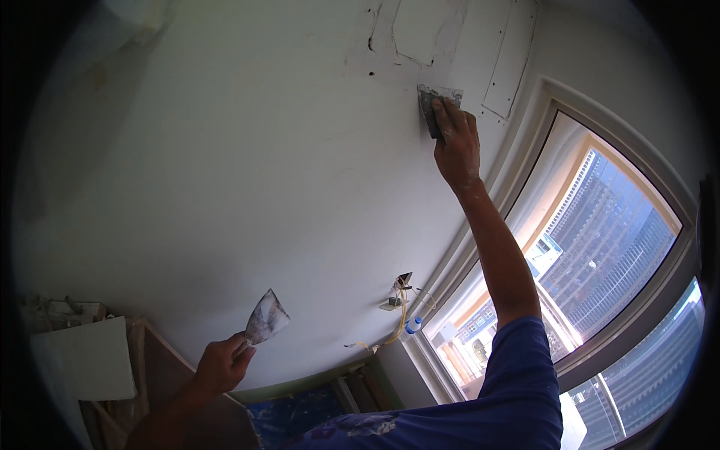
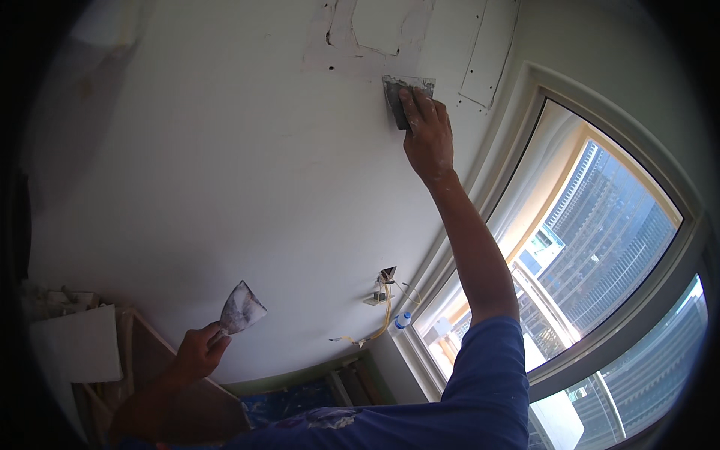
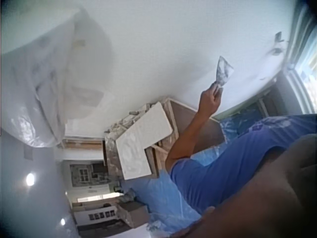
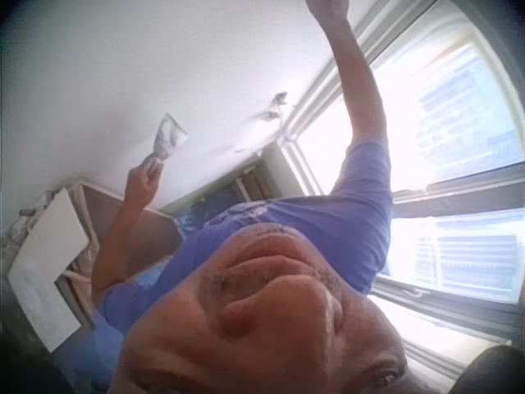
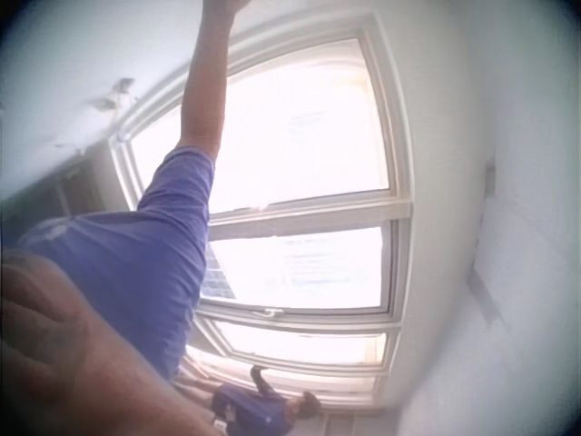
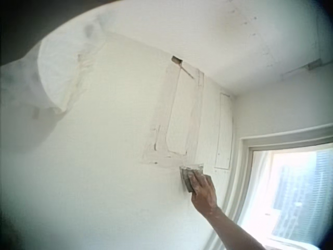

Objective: The person applies joint compound to a ceiling patch using a putty knife and hawk, then applies and smooths white mesh tape over the seams. The person works on a single rectangular ceiling area, repeatedly smoothing the tape with a tool.

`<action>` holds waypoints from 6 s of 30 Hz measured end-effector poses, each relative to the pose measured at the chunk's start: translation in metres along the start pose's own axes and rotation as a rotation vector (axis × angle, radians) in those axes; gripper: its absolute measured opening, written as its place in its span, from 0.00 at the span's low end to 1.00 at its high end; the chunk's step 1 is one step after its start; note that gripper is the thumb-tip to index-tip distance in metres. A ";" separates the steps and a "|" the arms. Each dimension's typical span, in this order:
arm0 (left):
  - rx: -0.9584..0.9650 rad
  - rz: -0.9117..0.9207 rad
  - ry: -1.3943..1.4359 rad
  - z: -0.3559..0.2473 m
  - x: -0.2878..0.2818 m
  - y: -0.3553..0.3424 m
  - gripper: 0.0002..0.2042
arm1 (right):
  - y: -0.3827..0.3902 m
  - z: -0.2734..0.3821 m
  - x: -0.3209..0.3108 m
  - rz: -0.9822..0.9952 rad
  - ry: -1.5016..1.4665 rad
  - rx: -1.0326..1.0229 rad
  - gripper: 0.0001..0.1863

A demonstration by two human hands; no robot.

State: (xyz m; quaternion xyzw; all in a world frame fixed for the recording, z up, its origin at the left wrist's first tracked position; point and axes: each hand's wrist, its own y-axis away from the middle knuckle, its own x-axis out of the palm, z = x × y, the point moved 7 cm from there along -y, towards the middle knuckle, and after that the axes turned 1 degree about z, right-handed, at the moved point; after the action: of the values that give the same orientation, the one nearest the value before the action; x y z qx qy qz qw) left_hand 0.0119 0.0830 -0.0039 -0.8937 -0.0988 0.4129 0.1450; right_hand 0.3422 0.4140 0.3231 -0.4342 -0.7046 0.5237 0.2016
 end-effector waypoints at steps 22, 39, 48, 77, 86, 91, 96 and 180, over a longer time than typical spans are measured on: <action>-0.089 0.024 0.061 0.000 -0.003 0.004 0.16 | 0.005 0.043 -0.067 0.103 -0.372 0.469 0.17; 0.003 0.082 0.480 -0.052 -0.024 0.022 0.17 | 0.042 0.230 -0.045 0.401 -1.328 0.242 0.14; -0.390 -0.286 -0.287 -0.050 -0.078 0.215 0.17 | -0.105 0.558 -0.095 0.433 -1.537 -0.712 0.16; -0.282 -0.759 0.651 -0.019 -0.098 0.255 0.13 | -0.134 0.601 -0.097 0.734 -2.021 -0.452 0.17; -0.088 -0.530 1.307 -0.058 -0.085 0.117 0.11 | -0.006 0.398 -0.074 0.310 -1.918 -0.408 0.44; -0.084 -0.490 0.891 -0.099 -0.072 0.073 0.11 | 0.030 0.312 -0.041 0.598 -0.924 -0.335 0.31; 0.169 -0.774 -0.089 -0.127 -0.072 0.028 0.11 | 0.117 0.241 -0.057 0.706 -2.110 1.044 0.24; -0.526 -0.216 -0.468 -0.006 -0.111 0.193 0.17 | -0.395 -0.202 -0.062 0.066 0.236 0.254 0.23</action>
State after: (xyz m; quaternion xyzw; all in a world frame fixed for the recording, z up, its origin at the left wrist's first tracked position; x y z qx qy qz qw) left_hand -0.0441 -0.1324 0.0126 -0.7661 -0.3260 0.5490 -0.0734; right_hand 0.3668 0.4470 0.7694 -0.4867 -0.5897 0.5602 0.3186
